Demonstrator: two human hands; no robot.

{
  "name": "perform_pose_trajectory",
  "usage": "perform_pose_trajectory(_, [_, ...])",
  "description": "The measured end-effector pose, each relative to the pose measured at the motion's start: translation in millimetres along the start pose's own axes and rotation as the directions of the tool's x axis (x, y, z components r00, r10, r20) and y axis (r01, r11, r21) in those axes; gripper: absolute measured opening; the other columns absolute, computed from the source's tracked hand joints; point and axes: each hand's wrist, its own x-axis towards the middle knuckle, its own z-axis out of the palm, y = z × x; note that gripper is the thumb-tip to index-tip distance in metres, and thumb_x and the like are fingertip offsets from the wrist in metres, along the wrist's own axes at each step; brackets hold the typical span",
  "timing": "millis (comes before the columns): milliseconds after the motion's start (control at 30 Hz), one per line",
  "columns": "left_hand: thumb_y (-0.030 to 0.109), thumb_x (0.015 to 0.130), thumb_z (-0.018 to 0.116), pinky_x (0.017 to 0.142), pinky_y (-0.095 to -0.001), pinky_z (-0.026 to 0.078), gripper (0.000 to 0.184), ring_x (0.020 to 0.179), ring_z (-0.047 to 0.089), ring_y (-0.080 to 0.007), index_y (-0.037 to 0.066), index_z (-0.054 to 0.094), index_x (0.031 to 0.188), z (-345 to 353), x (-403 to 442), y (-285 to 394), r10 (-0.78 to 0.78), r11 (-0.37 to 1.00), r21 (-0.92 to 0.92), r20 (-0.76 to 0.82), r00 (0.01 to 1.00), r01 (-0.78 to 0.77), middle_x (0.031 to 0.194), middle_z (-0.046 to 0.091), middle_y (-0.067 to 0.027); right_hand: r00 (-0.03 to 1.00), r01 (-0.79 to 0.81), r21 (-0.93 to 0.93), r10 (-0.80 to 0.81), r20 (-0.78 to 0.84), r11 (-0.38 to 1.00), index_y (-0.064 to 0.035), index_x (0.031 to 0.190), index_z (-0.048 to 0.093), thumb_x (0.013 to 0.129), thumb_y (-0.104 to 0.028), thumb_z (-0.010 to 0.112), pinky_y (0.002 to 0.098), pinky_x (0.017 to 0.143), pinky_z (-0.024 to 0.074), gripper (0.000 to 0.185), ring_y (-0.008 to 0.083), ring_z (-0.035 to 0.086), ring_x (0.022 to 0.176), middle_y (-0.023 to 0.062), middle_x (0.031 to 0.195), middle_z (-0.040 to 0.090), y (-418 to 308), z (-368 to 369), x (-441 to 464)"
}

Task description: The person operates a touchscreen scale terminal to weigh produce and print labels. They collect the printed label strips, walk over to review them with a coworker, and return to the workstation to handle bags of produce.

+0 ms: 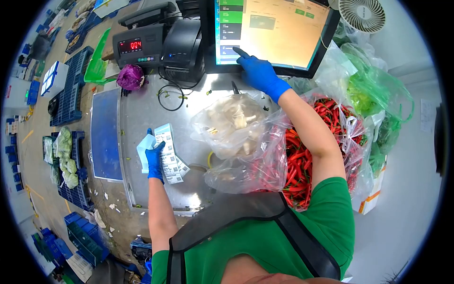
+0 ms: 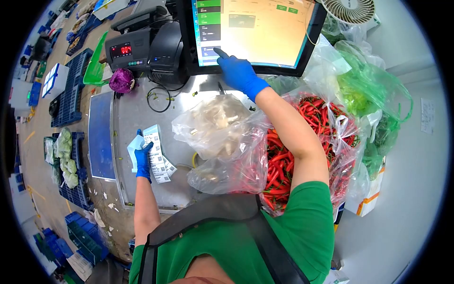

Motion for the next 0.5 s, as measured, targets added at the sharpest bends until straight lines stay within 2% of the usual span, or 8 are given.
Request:
perform_pose_trajectory(33, [-0.007,0.073,0.064,0.07,-0.0256,0.051,0.082,0.08,0.061,-0.0143,0.011,0.026,0.143,0,0,1,0.004,1.0,0.001,0.005,1.0,-0.004,0.108,0.06,-0.0082,1.0,-0.015,-0.022,0.015,0.009,1.0,-0.0044,0.087,0.054,0.073,-0.006,0.056,0.0394,0.067,0.0533,0.014,0.0271,0.061,0.08,0.0064,0.135,0.045,0,0,1])
perform_pose_trajectory(133, [-0.006,0.073,0.064,0.07,-0.0255,0.051,0.082,0.08,0.061,-0.014,0.011,0.026,0.143,-5,3,-6,0.005,1.0,0.03,0.014,1.0,-0.006,0.108,0.06,-0.0082,0.998,-0.009,0.012,0.008,0.055,1.0,-0.0058,0.099,0.056,0.074,-0.01,0.059,0.0399,0.07,0.052,0.026,0.0284,0.062,0.086,0.0035,0.139,0.041,-7,-3,-11])
perform_pose_trajectory(267, [-0.007,0.073,0.064,0.072,-0.0254,0.05,0.081,0.082,0.06,-0.0141,0.011,0.026,0.143,-7,5,-9,0.002,1.0,0.019,0.018,1.0,-0.002,0.109,0.059,-0.0084,0.998,0.054,0.034,-0.055,0.035,0.998,-0.0058,0.103,0.057,0.072,-0.012,0.062,0.041,0.071,0.0512,0.031,0.0296,0.061,0.088,0.0037,0.139,0.04,-13,-19,-26])
perform_pose_trajectory(367, [-0.008,0.073,0.064,0.077,-0.026,0.05,0.081,0.088,0.06,-0.0152,0.01,0.028,0.143,-5,6,-7,0.032,0.999,0.017,0.02,0.999,-0.032,0.114,0.057,-0.0096,0.997,-0.062,0.016,0.061,0.054,0.998,-0.0065,0.102,0.057,0.073,-0.013,0.062,0.0402,0.071,0.0512,0.03,0.0287,0.061,0.088,0.0034,0.137,0.042,-4,-33,-29])
perform_pose_trajectory(467, [-0.009,0.073,0.064,0.078,-0.026,0.05,0.08,0.09,0.06,-0.0158,0.01,0.028,0.143,-8,10,-12,0.095,0.995,0.037,0.021,0.995,-0.096,0.116,0.057,-0.0099,0.978,-0.21,-0.017,0.209,-0.022,0.978,-0.0081,0.104,0.058,0.074,-0.012,0.061,0.0392,0.071,0.051,0.031,0.0269,0.061,0.087,0.0027,0.135,0.045,13,-40,-31])
perform_pose_trajectory(500, [-0.009,0.073,0.064,0.078,-0.026,0.05,0.08,0.09,0.06,-0.0157,0.01,0.028,0.143,-7,10,-12,0.104,0.994,0.043,0.018,0.994,-0.105,0.115,0.057,-0.0098,0.976,-0.21,-0.012,0.209,-0.061,0.978,-0.0091,0.105,0.058,0.074,-0.011,0.061,0.0388,0.072,0.0511,0.031,0.0264,0.062,0.086,0.0026,0.134,0.046,21,-42,-32])
